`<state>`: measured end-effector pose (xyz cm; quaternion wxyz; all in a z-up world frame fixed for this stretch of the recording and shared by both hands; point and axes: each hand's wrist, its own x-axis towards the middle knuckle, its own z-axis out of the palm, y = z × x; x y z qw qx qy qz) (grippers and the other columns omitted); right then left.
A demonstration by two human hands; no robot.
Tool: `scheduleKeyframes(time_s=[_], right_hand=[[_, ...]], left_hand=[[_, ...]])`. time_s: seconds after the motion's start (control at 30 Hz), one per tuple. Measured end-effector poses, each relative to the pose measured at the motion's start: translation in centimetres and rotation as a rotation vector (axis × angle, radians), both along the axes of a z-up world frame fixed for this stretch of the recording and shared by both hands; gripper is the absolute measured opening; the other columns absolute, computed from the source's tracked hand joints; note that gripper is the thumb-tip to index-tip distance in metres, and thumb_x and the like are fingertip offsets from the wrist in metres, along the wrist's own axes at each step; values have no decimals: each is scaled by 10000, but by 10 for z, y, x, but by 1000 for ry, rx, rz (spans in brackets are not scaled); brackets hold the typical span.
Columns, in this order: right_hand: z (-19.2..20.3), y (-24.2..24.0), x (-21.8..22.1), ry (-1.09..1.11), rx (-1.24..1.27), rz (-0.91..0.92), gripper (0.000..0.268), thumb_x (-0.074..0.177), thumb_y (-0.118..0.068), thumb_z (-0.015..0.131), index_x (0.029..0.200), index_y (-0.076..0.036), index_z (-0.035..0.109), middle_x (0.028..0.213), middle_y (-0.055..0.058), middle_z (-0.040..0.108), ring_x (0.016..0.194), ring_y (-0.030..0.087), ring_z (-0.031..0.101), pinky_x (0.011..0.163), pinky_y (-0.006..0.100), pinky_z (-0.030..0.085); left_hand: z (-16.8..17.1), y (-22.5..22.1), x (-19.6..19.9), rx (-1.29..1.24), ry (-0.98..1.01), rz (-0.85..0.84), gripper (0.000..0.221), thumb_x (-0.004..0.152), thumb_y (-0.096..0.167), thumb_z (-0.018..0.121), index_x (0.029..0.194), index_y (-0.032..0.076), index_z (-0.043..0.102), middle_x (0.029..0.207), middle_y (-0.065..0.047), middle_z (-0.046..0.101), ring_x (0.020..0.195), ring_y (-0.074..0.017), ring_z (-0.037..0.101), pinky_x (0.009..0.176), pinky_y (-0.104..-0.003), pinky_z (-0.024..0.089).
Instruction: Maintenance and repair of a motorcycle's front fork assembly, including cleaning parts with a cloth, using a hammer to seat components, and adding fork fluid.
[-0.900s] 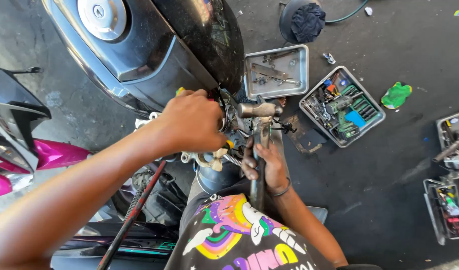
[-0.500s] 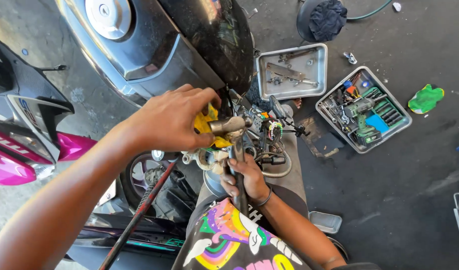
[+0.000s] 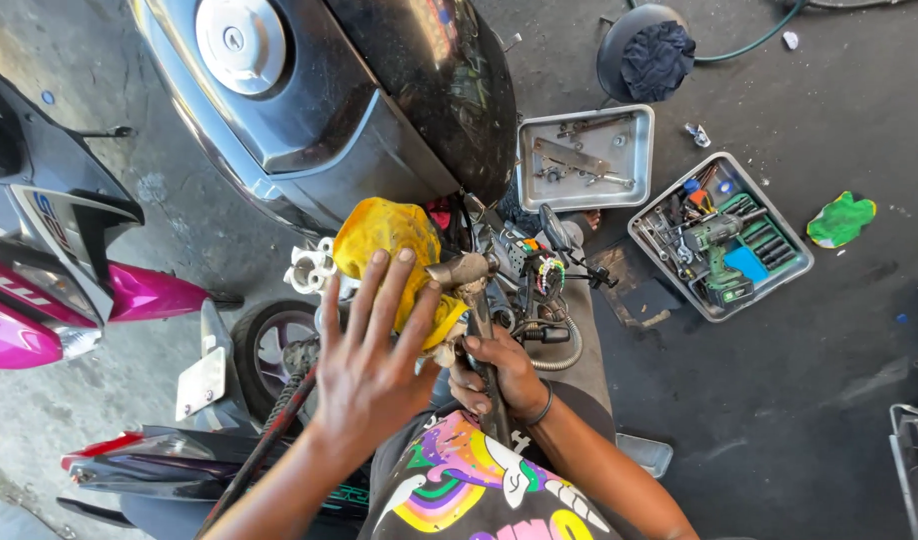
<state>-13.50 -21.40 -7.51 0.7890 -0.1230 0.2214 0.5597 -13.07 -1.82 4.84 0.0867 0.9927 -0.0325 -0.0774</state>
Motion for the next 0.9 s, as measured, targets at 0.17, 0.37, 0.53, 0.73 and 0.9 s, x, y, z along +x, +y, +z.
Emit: scheduleKeyframes(time_s=[0.17,0.37,0.53,0.73,0.9], right_hand=[[-26,-2,-27,-385,-338,112,261,978,-271,649,953,-11,653,692,92,629,541,205,549,524,375,464],[-11,10,-38,-132,-17,-141,174,1027,8,592,895,109,643,561,136,439,360,240,488,353,392,510],[-24,7,-36,-177,59,-118,164,1016,33,575,899,114,657,545,127,443,334,242,521,311,409,490],[-22,14,-38,-234,68,-239,206,1044,65,540,1186,155,660,553,148,508,355,194,492,360,322,542],[-24,14,-41,-178,34,-286,147,1050,35,513,1066,115,635,522,125,440,321,242,508,352,372,528]], left_hand=[[2,-22,9,-218,-135,238,590,905,463,674,1352,85,747,1615,-214,622,1549,-433,579,1333,-644,231],[-78,-30,-17,-1,-484,266,583,1048,661,448,1238,186,729,1512,-170,733,1435,-370,689,1342,-696,62],[-74,-19,-13,32,-646,236,655,1213,518,223,1177,227,808,1367,-119,789,1277,-341,783,1246,-591,351],[-60,11,-7,32,-619,1,437,1155,363,444,1212,288,871,1306,-77,831,1130,-287,815,989,-483,612],[-43,24,11,-48,-689,-137,373,1125,134,468,1109,106,840,1128,-166,822,972,-317,804,825,-395,608]])
